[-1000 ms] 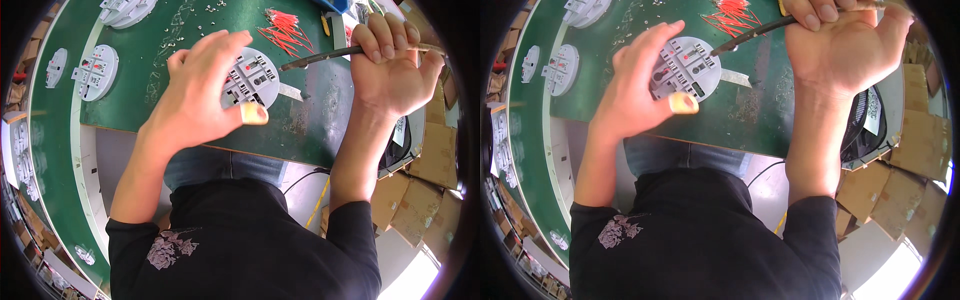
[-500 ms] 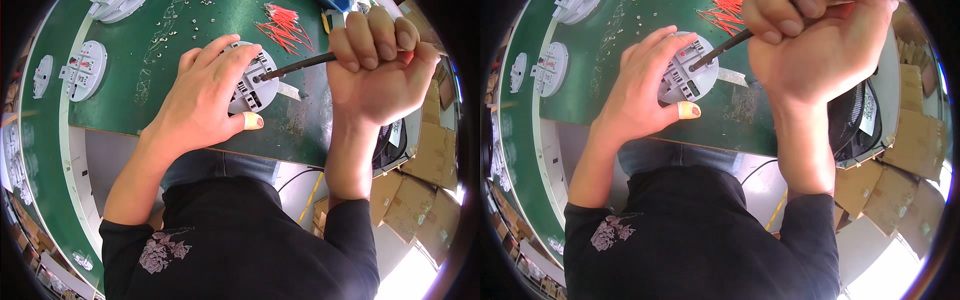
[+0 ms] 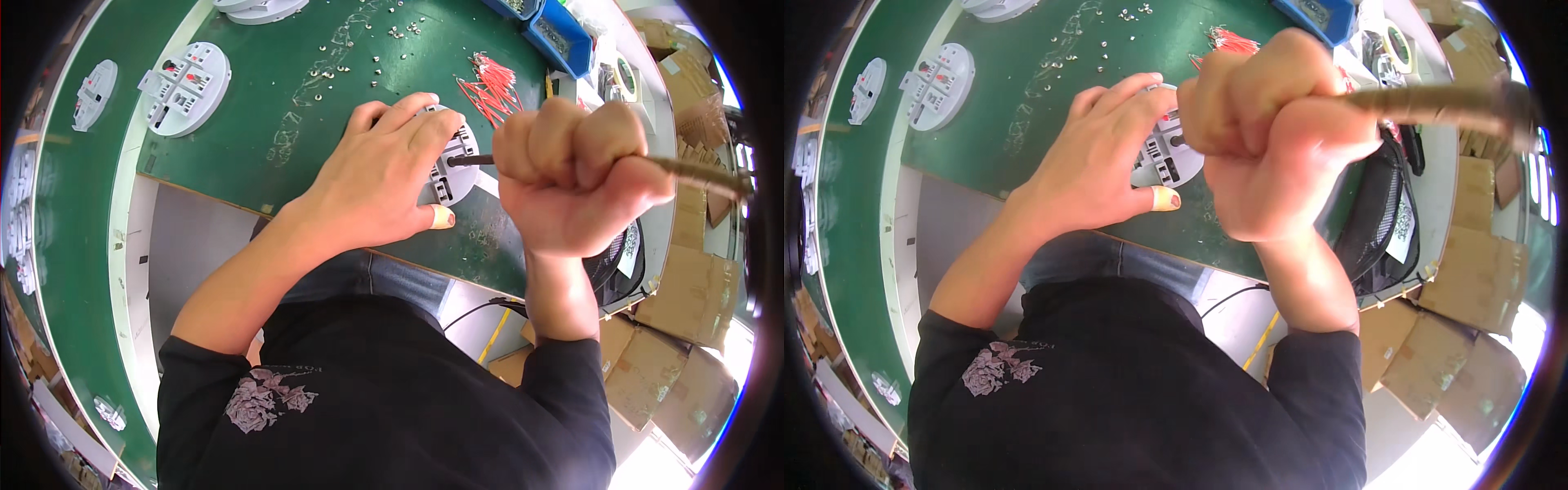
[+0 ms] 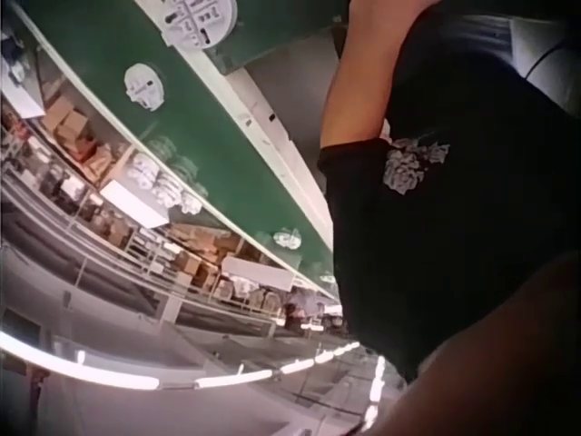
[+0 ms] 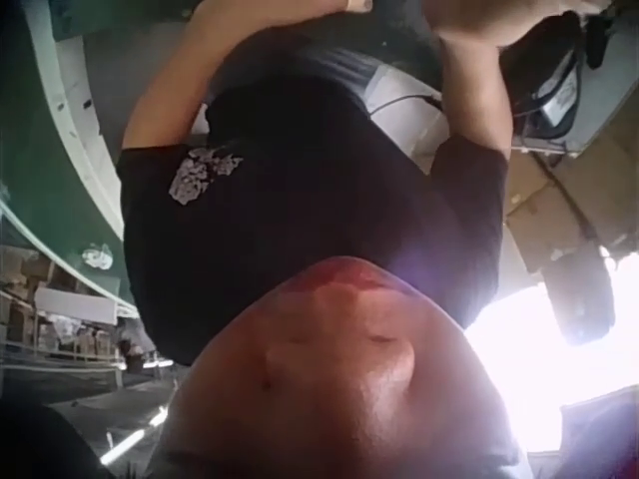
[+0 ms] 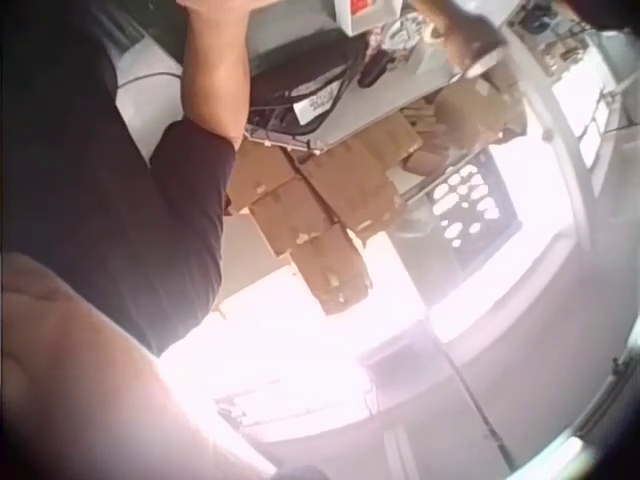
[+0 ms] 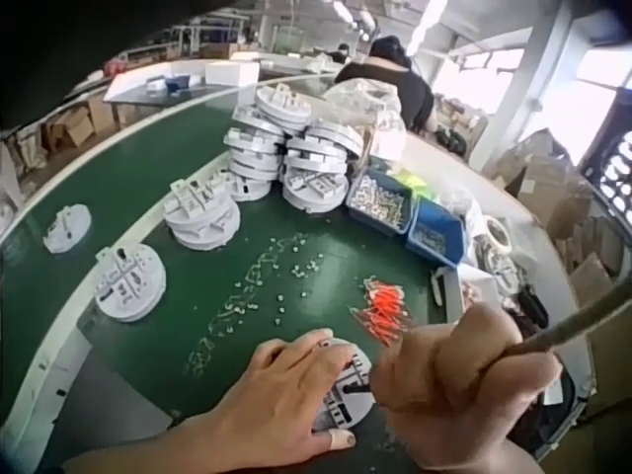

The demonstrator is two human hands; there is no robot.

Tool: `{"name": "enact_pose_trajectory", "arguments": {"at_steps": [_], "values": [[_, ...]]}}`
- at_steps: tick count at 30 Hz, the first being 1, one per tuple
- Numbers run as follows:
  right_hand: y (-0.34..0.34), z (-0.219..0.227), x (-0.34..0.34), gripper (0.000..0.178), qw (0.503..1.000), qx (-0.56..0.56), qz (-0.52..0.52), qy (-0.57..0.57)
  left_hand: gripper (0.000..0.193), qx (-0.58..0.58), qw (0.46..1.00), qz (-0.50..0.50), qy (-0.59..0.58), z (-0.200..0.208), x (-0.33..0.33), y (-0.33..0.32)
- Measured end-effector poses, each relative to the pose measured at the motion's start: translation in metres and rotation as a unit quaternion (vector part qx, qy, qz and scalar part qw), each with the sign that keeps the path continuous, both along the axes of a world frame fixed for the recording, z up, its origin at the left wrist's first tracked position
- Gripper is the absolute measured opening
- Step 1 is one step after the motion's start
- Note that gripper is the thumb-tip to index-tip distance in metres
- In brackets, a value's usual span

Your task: The recorder is assembling small electronic components into circular plastic housings using specialized tools.

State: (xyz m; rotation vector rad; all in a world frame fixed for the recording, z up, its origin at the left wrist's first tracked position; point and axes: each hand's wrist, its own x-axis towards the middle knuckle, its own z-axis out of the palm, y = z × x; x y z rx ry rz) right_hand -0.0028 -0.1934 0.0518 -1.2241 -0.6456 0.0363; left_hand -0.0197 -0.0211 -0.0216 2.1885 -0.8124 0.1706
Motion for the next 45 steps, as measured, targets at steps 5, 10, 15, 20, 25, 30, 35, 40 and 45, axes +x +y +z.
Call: {"name": "enact_pose_trajectory", "arguments": {"at_steps": [5, 10, 15, 20, 25, 30, 35, 40, 45], "values": [[0.027, -0.006, -0.002, 0.057, 0.989, -0.057, -0.121, -0.069, 0.092, -0.009, 0.999, 0.042, -0.023, -0.002, -0.002, -0.005], [0.030, 0.008, 0.002, 0.055, 0.981, 0.022, -0.190, -0.020, 0.094, 0.019, 0.999, 0.036, -0.022, -0.002, -0.002, -0.007], [-0.015, 0.076, -0.025, 0.047, 0.971, -0.005, -0.237, 0.025, 0.081, -0.181, 0.980, 0.000, 0.082, 0.016, -0.002, 0.001], [0.013, 0.026, -0.033, 0.028, 0.898, -0.342, -0.256, 0.106, 0.075, -0.589, 0.721, -0.157, 0.330, 0.028, -0.009, 0.014], [0.028, 0.011, -0.041, 0.013, 0.945, -0.143, -0.227, 0.185, 0.072, -0.590, 0.719, -0.154, 0.334, 0.028, -0.019, 0.002], [0.036, 0.005, -0.050, 0.011, 0.969, 0.012, -0.194, 0.154, 0.073, -0.579, 0.737, -0.164, 0.309, 0.025, -0.018, 0.004], [0.039, 0.006, -0.054, 0.010, 0.963, 0.063, -0.208, 0.157, 0.073, -0.559, 0.767, -0.134, 0.284, 0.027, -0.025, 0.000], [0.031, 0.016, -0.063, 0.009, 0.951, -0.114, -0.251, 0.140, 0.077, -0.543, 0.792, -0.038, 0.278, 0.039, -0.037, -0.006], [0.028, 0.009, -0.067, 0.012, 0.943, -0.191, -0.263, 0.069, 0.072, -0.614, 0.717, -0.151, 0.294, 0.028, -0.031, 0.000]]}}
